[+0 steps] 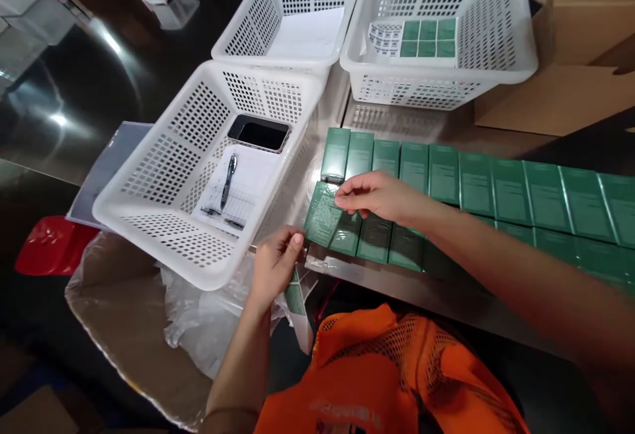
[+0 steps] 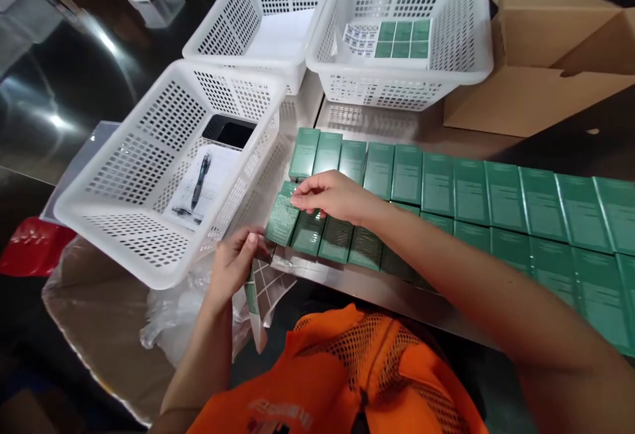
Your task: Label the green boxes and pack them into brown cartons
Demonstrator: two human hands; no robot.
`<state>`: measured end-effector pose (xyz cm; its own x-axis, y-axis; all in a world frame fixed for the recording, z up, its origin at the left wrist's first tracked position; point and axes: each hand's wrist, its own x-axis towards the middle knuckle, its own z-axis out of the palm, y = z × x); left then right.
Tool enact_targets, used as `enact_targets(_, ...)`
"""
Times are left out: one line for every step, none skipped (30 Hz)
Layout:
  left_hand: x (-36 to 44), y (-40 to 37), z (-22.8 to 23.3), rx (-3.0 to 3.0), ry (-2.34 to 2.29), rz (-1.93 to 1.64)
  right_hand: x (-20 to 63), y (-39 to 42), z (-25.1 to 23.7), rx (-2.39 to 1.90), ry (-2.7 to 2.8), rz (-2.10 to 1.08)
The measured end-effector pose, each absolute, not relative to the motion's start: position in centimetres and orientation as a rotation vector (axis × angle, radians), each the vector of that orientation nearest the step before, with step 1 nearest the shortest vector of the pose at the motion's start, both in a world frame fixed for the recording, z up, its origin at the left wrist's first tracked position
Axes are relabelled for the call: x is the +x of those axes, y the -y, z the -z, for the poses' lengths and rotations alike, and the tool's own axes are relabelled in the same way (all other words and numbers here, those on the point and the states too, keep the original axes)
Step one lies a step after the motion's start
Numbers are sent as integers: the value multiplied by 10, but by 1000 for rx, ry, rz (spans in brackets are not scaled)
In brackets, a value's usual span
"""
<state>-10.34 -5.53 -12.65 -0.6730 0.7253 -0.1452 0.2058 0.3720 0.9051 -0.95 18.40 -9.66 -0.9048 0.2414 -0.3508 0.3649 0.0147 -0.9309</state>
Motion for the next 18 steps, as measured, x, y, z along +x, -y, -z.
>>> enact_targets(-104, 54, 127, 789, -2031, -1284, -11, -182, 98, 659, -2151, 2044)
enact_targets(-105, 53, 128, 773, -1984, -1288, -13, -180, 100, 667, -2144, 2044)
enact_targets(-105, 52, 129, 756, -1966, -1287, -15, -179, 101, 671, -2153, 2034)
enact_targets(-104, 51, 129, 737, -1970, -1281, -16, -178, 103, 675, -2181, 2010)
enact_targets(-104, 49, 129, 717, -1983, -1275, -18, -177, 104, 681, -2234, 1969)
enact_targets(-104, 47, 130, 700, -2001, -1266, -19, -177, 105, 687, -2310, 1904)
enact_targets(-103, 45, 129, 692, -2022, -1246, -21, -177, 106, 697, -2402, 1823)
enact_targets(-103, 44, 129, 690, -2046, -1217, -22, -177, 106, 709, -2496, 1732)
enact_targets(-103, 42, 129, 695, -2074, -1179, -23, -177, 107, 722, -2581, 1640)
enact_targets(-103, 41, 129, 704, -2109, -1140, -25, -176, 108, 735, -2648, 1559)
enact_targets(-103, 39, 129, 711, -2144, -1102, -26, -176, 109, 745, -2693, 1494)
enact_targets(-103, 39, 129, 714, -2176, -1070, -27, -175, 110, 753, -2719, 1446)
enact_targets(-103, 38, 129, 712, -2200, -1048, -29, -174, 111, 754, -2733, 1408)
enact_targets(-104, 38, 130, 706, -2217, -1034, -29, -173, 111, 752, -2745, 1374)
enact_targets(-104, 37, 130, 698, -2226, -1024, -30, -172, 112, 749, -2758, 1343)
enact_targets(-104, 37, 130, 690, -2228, -1016, -31, -171, 113, 747, -2771, 1315)
enact_targets(-105, 37, 130, 682, -2225, -1010, -31, -171, 113, 748, -2782, 1286)
enact_targets(-105, 36, 130, 674, -2222, -1005, -32, -170, 113, 752, -2791, 1262)
